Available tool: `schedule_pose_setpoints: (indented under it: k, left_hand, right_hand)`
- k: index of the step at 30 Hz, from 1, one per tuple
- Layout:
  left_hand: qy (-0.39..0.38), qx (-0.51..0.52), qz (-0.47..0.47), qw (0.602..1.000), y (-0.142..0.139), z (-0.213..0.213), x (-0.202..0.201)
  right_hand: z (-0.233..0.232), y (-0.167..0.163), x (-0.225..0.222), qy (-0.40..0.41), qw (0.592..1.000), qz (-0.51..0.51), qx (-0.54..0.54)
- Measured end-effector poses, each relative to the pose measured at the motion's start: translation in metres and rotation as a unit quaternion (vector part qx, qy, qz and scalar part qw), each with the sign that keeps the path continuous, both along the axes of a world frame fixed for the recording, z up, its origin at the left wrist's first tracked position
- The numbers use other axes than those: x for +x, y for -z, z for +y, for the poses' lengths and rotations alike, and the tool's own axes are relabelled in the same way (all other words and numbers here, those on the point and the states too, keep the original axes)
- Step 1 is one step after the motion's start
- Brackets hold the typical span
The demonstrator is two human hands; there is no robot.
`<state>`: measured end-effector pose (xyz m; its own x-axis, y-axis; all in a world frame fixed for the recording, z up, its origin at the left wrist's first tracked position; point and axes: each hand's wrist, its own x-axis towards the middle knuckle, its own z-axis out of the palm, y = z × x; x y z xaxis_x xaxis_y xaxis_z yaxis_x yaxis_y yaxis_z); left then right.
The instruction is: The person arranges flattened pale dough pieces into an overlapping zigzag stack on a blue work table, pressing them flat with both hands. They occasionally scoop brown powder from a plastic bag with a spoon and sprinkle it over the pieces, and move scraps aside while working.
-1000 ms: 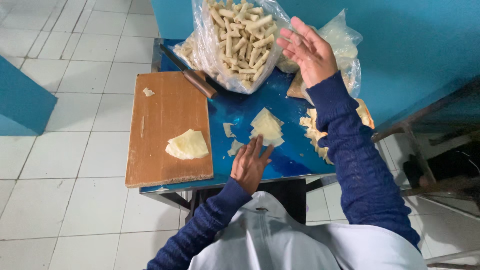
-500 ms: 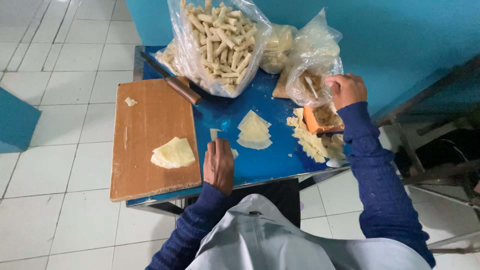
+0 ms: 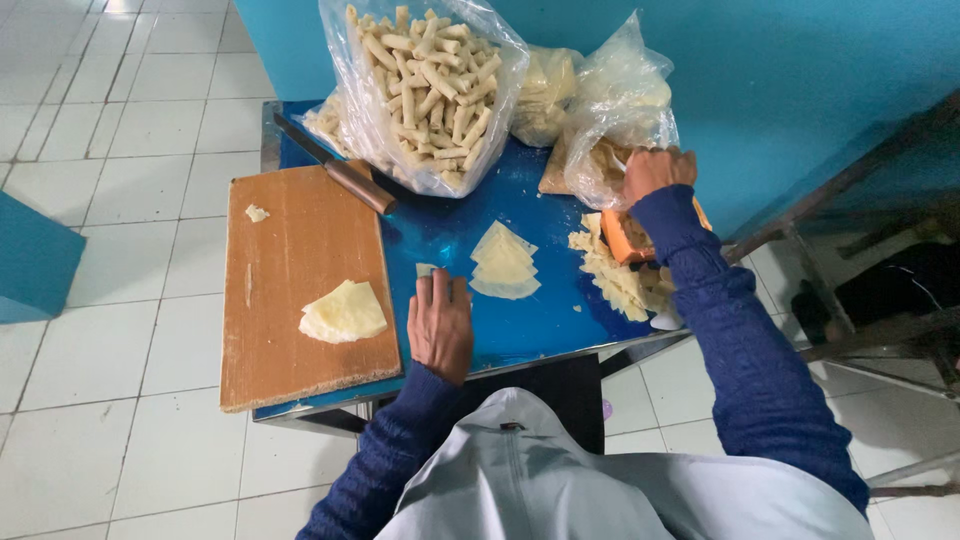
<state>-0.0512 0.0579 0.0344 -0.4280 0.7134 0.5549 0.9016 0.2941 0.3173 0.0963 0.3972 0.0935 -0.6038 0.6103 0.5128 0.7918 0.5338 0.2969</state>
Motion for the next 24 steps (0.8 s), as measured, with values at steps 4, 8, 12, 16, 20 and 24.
schedule_pose_setpoints:
  k: [4, 8, 12, 16, 20, 24]
  left_hand:
    - [0.013, -0.025, -0.058, 0.998, 0.000, 0.016, 0.002]
    - [-0.008, -0.016, -0.028, 0.999, 0.007, 0.031, 0.001]
    - [-0.018, -0.042, -0.039, 0.998, 0.015, 0.038, -0.002]
    - [-0.010, -0.047, -0.057, 0.997, 0.021, 0.041, -0.002]
    - [0.006, -0.026, -0.055, 0.998, 0.021, 0.044, -0.001]
    - [0.038, 0.027, -0.077, 0.996, 0.018, 0.044, -0.001]
  right_hand:
    - [0.005, -0.001, 0.006, -0.036, 0.983, 0.085, -0.158]
    - [0.013, 0.002, 0.022, -0.083, 0.956, 0.181, -0.216]
    - [0.021, 0.006, 0.047, -0.091, 0.936, 0.224, -0.254]
    - [0.019, 0.016, 0.067, -0.123, 0.947, 0.223, -0.198]
    - [0.017, 0.020, 0.076, -0.111, 0.926, 0.254, -0.258]
    - [0.012, 0.017, 0.081, -0.113, 0.900, 0.286, -0.308]
